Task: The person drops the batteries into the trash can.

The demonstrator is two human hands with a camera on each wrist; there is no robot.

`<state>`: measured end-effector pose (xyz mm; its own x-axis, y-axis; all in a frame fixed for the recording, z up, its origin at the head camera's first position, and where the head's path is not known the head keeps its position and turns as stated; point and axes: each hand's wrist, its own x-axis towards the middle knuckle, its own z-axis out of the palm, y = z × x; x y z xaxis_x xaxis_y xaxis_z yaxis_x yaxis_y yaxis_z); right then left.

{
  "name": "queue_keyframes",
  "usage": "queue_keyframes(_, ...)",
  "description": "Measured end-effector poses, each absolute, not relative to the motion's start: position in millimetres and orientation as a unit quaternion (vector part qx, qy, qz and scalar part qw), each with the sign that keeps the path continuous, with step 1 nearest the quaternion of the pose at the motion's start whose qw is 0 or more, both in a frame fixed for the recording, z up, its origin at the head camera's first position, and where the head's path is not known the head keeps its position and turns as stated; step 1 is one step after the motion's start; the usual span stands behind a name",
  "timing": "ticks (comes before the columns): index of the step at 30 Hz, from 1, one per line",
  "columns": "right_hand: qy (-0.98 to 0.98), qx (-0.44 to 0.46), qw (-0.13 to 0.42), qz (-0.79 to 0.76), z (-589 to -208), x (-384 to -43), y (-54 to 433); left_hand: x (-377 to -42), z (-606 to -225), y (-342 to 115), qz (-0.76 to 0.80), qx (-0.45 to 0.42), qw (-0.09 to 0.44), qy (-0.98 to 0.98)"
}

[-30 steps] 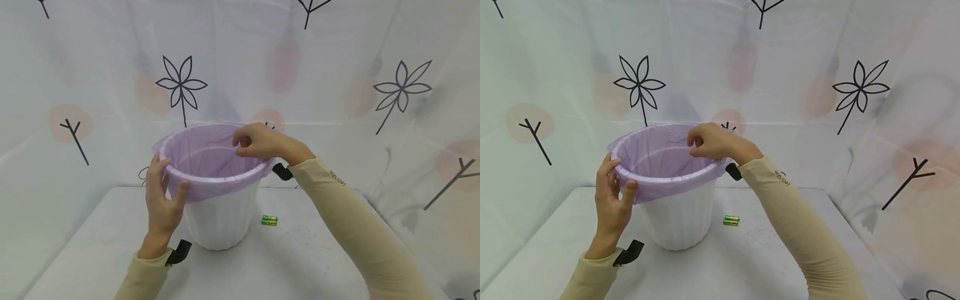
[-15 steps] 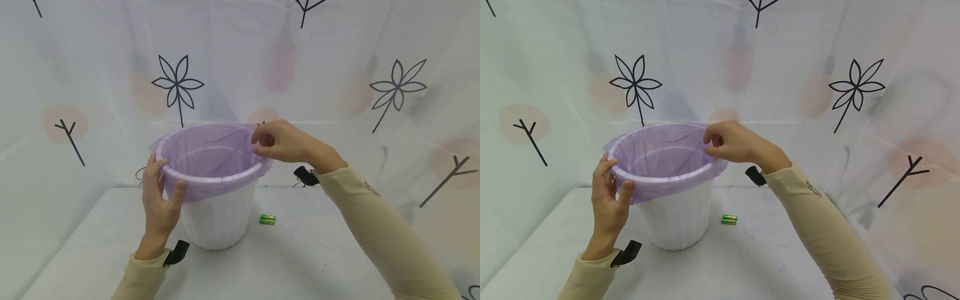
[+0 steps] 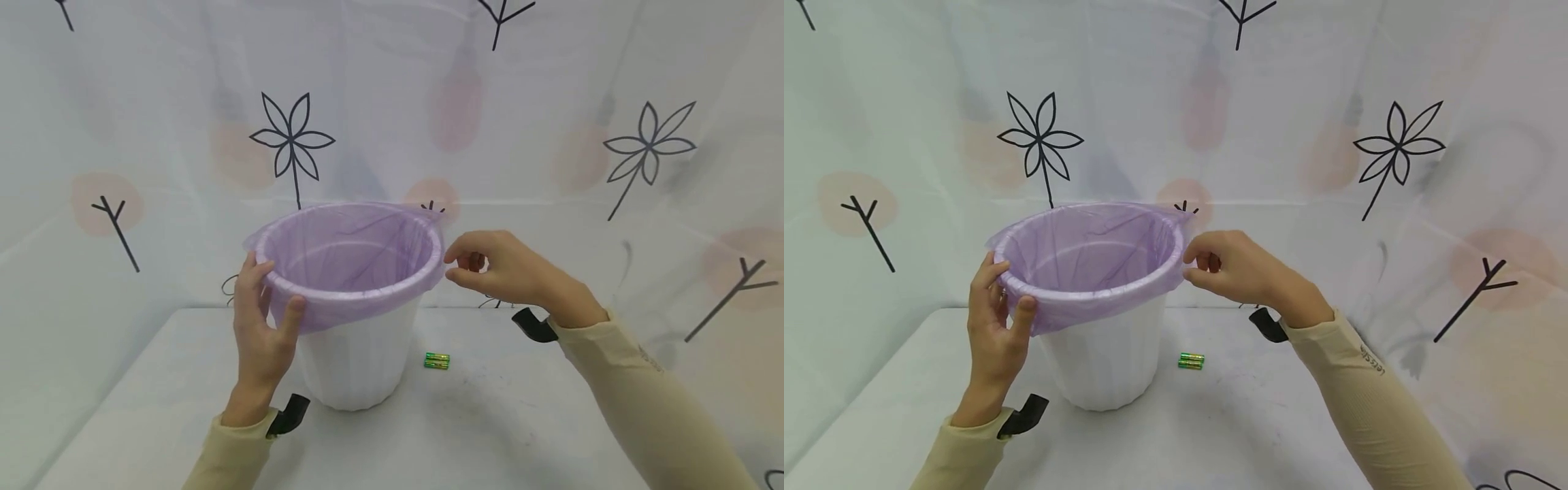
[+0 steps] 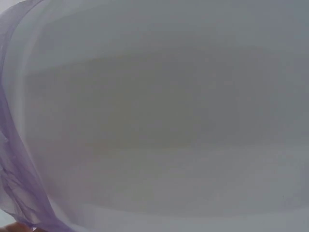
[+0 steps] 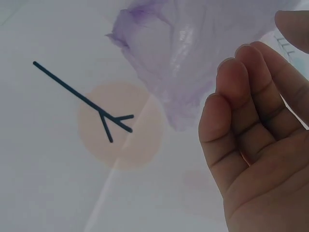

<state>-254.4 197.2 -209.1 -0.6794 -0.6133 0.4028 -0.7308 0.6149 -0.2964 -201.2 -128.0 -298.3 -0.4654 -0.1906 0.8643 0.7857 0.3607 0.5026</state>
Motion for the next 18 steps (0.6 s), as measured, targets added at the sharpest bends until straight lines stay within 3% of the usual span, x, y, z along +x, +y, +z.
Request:
queue_keyframes(9, -0.883, 0.389, 0.126, 0.231, -250, -254, 209, -202, -298, -127, -0.524, -0.22, 0.469, -0.676)
queue_keyframes(18, -0.897, 0.369, 0.08, 0.229, -297, -259, 212, -203, -299, -127, -0.526, -0.218, 0.467, -0.676)
